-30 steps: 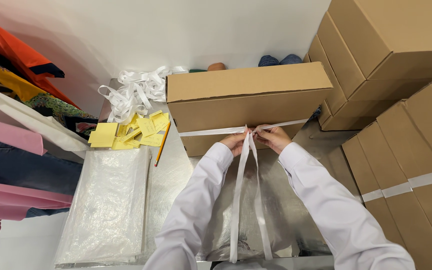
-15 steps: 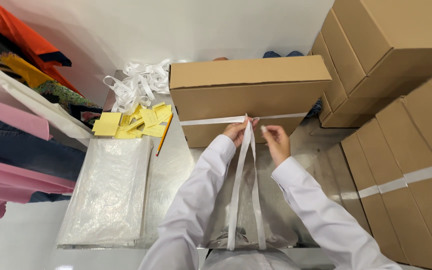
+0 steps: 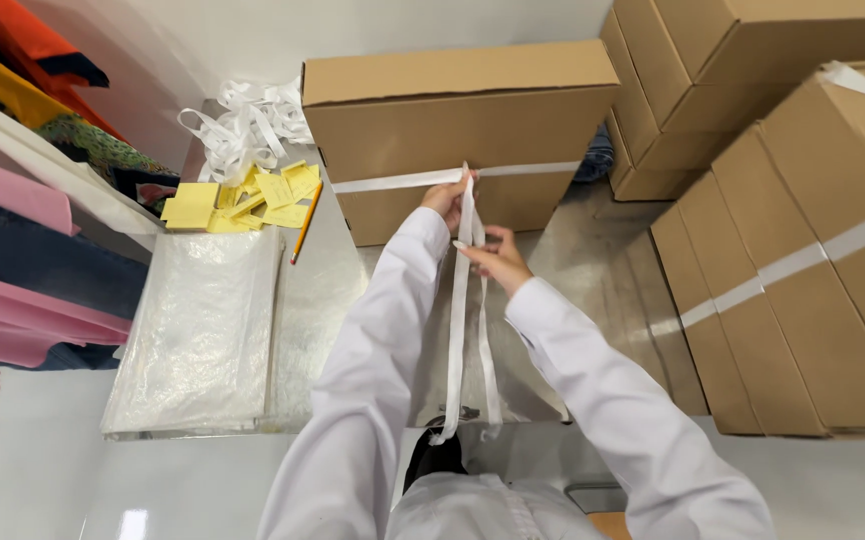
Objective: The person places a rolled brown garment into a clear plastic bag, seals it, and puts it into a cardboard box. The person then closes the box and ties it with a white ribbon.
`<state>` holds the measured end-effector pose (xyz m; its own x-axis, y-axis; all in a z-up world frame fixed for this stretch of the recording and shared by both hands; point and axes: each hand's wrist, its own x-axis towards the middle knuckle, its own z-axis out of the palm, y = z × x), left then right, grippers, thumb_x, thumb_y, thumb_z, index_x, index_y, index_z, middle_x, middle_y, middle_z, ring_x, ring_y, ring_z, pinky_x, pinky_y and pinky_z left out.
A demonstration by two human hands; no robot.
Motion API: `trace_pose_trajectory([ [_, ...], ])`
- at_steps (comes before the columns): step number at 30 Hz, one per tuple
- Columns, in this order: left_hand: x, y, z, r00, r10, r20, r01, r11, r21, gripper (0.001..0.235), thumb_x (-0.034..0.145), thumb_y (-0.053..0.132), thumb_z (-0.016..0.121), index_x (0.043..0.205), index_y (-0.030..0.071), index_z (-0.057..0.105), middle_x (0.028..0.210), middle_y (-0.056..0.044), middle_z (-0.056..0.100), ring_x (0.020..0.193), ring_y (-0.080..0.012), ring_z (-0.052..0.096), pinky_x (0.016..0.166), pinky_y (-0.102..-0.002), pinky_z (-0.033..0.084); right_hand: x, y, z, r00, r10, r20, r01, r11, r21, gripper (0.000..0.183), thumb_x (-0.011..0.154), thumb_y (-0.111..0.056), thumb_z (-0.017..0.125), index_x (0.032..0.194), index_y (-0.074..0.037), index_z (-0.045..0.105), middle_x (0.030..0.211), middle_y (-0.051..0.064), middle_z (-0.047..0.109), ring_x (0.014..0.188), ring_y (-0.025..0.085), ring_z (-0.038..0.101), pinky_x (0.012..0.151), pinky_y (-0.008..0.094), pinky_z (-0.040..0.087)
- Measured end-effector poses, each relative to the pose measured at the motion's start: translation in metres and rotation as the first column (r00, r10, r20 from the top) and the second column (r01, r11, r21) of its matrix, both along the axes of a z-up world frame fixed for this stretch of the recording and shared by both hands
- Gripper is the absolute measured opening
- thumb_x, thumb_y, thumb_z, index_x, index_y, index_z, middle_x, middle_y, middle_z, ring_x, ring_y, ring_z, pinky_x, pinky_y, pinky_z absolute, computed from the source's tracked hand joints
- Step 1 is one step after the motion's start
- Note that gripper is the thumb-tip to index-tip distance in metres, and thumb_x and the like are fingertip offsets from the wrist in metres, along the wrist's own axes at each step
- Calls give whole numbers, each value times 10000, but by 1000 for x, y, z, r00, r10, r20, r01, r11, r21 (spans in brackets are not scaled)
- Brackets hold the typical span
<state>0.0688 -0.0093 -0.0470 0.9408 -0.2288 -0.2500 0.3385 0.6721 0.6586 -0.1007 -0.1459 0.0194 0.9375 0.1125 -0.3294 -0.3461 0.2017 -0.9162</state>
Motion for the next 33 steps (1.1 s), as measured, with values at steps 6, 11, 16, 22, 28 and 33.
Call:
trace_pose_trajectory([
  [6,-24,4,42,998,53,16,-54,998,35,338,878,278,831,1079,22,737,999,-78,773,763,-156,751,810,-331,655,-15,9,24,990,138,16,-132,969,-208,291,839,-211,824,1068,-89,693,944,-28,630,864,56,657,717,201,559],
  [11,-10,0,21,998,65,27,-66,997,27,375,882,237,846,1135,-8,716,950,-73,740,659,-158,670,713,-343,653,-54,-17,53,984,164,-65,-156,982,108,174,910,-233,733,1005,-138,621,833,41,718,736,147,744,669,289,605],
  [16,-66,6,95,996,80,25,-83,987,137,349,848,250,869,1059,17,718,754,17,587,574,-66,537,662,-251,628,-83,-85,65,968,237,-82,-233,971,54,182,958,-200,686,1069,-118,568,692,-4,543,520,107,572,480,246,477],
  [22,-96,7,134,993,114,-30,-102,961,255,460,795,234,913,1006,-15,588,698,3,448,494,-46,422,513,-204,523,-107,-170,82,873,429,-232,-485,722,-494,347,862,-224,777,1080,1,629,604,112,568,361,137,490,284,214,341],
  [28,-109,12,151,993,112,-29,-98,948,302,445,778,220,925,942,-33,598,672,-6,439,476,-58,411,465,-207,478,-84,-213,41,825,326,-463,-405,-230,-885,708,673,-685,799,1191,-224,657,976,81,768,879,242,768,712,404,626],
  [33,-120,12,169,994,91,-55,-64,929,365,445,776,204,915,956,-44,591,682,-17,426,507,-62,396,462,-193,435,-64,-182,50,804,310,-507,-431,-283,-857,975,651,-816,792,1435,-334,470,1443,156,520,1372,379,512,1048,568,476],
])
